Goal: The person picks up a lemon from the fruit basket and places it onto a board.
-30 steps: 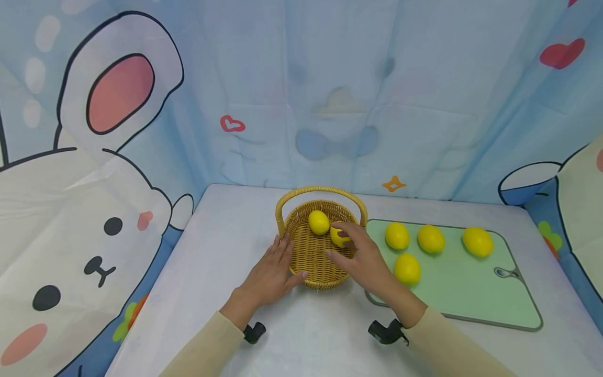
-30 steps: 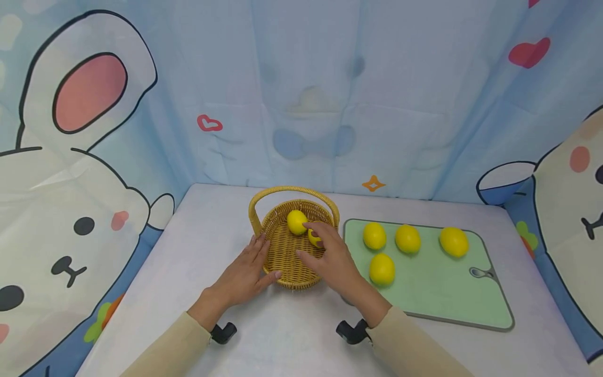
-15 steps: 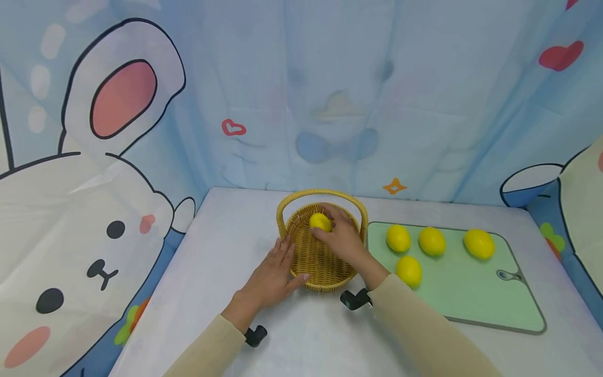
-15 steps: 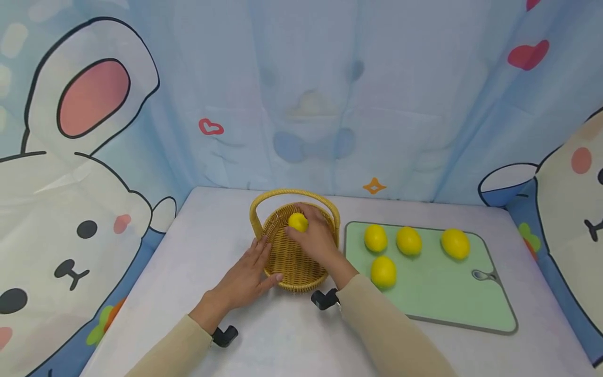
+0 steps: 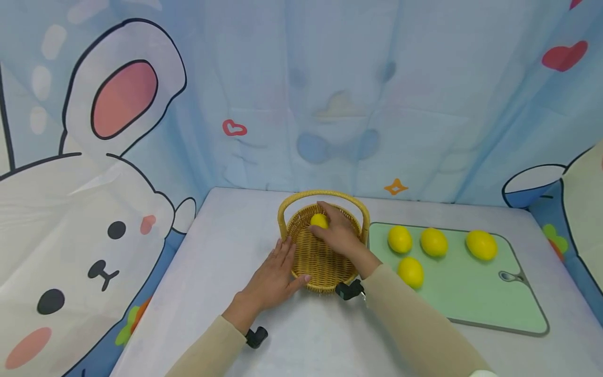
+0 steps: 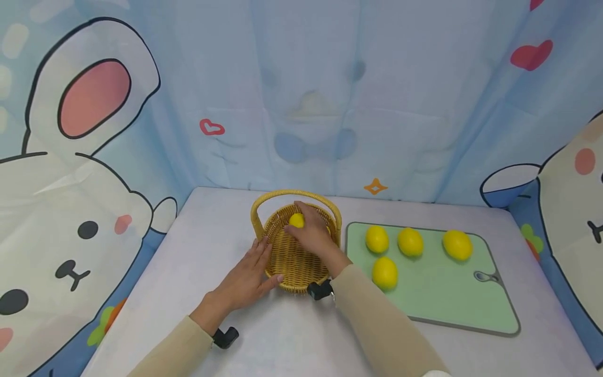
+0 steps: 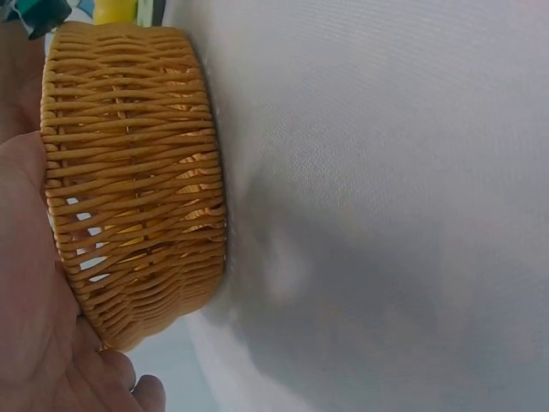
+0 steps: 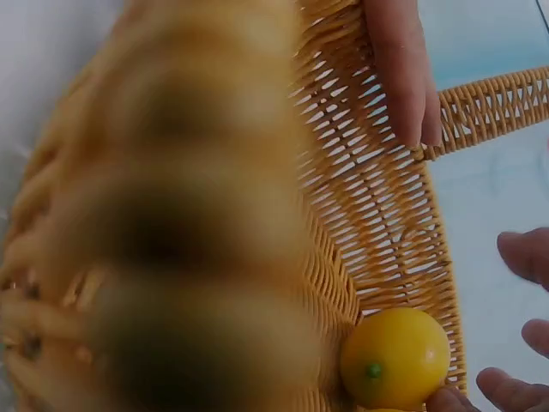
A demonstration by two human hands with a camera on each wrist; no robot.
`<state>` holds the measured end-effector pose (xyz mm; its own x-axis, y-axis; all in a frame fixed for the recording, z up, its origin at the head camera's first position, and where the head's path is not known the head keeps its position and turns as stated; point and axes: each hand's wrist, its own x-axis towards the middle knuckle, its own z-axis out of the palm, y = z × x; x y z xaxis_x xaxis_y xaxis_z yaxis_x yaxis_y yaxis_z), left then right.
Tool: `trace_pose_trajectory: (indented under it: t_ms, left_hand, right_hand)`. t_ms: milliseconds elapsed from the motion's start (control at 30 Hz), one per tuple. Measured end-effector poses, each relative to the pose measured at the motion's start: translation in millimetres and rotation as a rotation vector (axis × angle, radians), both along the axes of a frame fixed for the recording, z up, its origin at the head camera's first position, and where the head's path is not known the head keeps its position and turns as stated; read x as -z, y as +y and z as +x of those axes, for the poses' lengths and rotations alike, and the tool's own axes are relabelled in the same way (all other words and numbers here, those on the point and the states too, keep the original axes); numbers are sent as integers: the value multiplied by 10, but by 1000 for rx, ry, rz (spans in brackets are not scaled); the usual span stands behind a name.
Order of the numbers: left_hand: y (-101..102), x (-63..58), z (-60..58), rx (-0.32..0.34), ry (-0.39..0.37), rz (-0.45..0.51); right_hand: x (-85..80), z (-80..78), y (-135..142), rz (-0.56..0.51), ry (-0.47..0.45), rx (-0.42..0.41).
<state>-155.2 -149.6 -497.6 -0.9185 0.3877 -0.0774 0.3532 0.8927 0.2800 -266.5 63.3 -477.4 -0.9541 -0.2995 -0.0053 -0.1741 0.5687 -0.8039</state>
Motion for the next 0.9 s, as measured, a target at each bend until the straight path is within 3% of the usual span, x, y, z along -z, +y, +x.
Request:
trace_pose_trajectory:
  t_ms: [267,500,900]
  left_hand:
    - [3,-17,12,-4,-1,-3]
    - [-1,-7,13,6,7,0]
    - [3,-23,13,9,0,-10]
  right_hand:
    - [-36,-45,7,16,-81,-58]
    - [63,-3,-91,-32,-97,-162]
    - [259,60,-120,-81,-127,-236]
